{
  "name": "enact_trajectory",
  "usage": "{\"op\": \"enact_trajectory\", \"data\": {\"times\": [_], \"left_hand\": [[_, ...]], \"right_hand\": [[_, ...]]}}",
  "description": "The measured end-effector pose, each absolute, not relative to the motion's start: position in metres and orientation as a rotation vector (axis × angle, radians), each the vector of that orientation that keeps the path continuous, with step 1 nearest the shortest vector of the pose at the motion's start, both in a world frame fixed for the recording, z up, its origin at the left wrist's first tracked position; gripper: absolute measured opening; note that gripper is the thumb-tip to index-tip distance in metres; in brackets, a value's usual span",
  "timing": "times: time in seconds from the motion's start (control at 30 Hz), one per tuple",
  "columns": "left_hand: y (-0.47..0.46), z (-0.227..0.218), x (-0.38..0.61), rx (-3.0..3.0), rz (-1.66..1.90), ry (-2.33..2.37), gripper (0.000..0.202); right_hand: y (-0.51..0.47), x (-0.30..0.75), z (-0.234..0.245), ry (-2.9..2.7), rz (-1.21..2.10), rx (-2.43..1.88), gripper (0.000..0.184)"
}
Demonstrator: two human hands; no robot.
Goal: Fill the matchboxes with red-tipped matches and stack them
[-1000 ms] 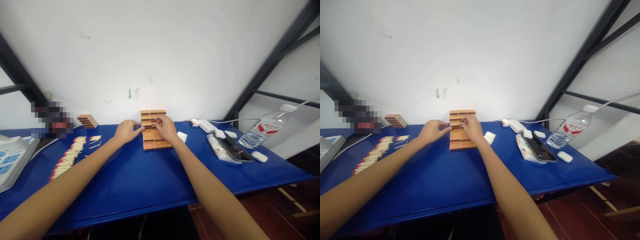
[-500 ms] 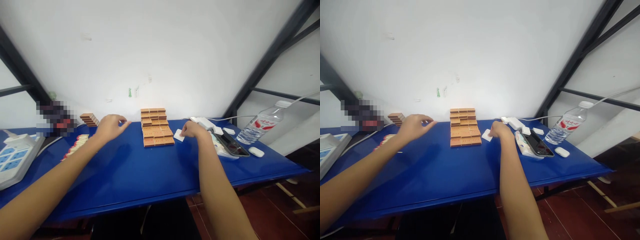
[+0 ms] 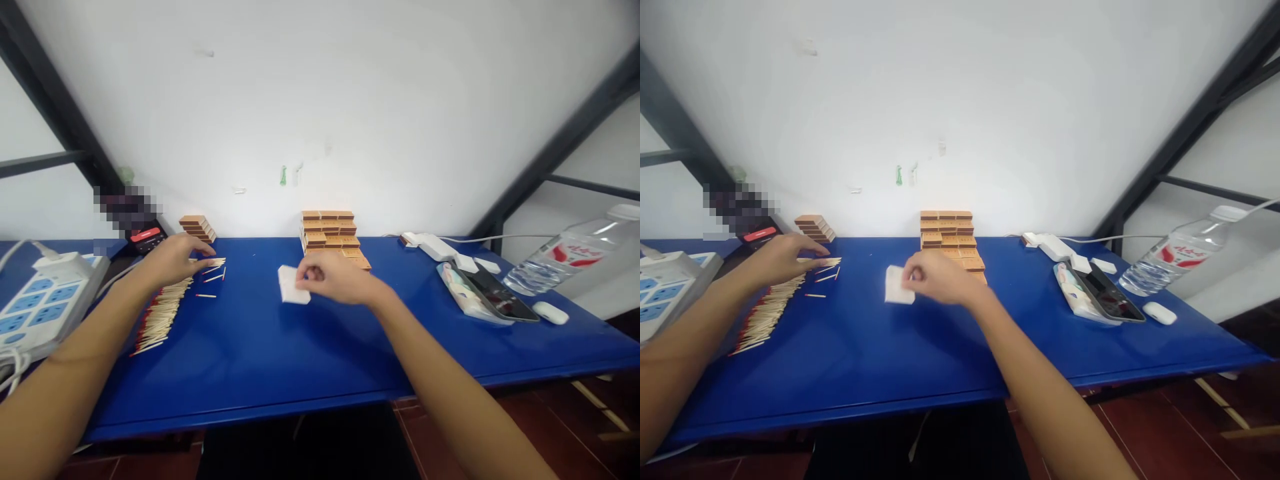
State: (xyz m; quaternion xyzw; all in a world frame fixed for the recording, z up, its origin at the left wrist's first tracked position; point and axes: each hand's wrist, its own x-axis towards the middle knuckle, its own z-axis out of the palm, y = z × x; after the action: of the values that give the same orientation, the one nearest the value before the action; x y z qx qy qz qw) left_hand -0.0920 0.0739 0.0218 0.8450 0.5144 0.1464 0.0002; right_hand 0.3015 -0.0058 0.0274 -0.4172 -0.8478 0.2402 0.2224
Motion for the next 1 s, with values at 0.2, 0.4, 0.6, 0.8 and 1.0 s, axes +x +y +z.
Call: {"op": "enact_trajectory", "data": {"times": [0.2,0.4,0.6,0.8,1.0], "left_hand": [[0.053,0.016,-0.071,2.687,0.562,1.535,0.051],[0.024,0.018,-0.038,2.579,0.571,1.282,0.045],[0.0,0.026,-0.021,2.468,0.496,1.165,0.047],[0.001,0.037,-0.027,2.47,0.667,1.17,0.054],[0.03,0.046,-0.068,2.404,0.826,1.402,0.046]], "right_hand": [[-0.012,0.267,0.003,-2.48,0.535,-1.194,0.005],[-0.021,0.286,0.011,-2.512,0.637,-1.185,0.031],[-0.023,0.278,0.003,-2.529,0.822,-1.031,0.013],[0.0,0.24,0.018,-2.376,0.61,-0.986,0.01],[0.05,0.176,0.035,-2.332,0.561,-0.809,0.013]]}}
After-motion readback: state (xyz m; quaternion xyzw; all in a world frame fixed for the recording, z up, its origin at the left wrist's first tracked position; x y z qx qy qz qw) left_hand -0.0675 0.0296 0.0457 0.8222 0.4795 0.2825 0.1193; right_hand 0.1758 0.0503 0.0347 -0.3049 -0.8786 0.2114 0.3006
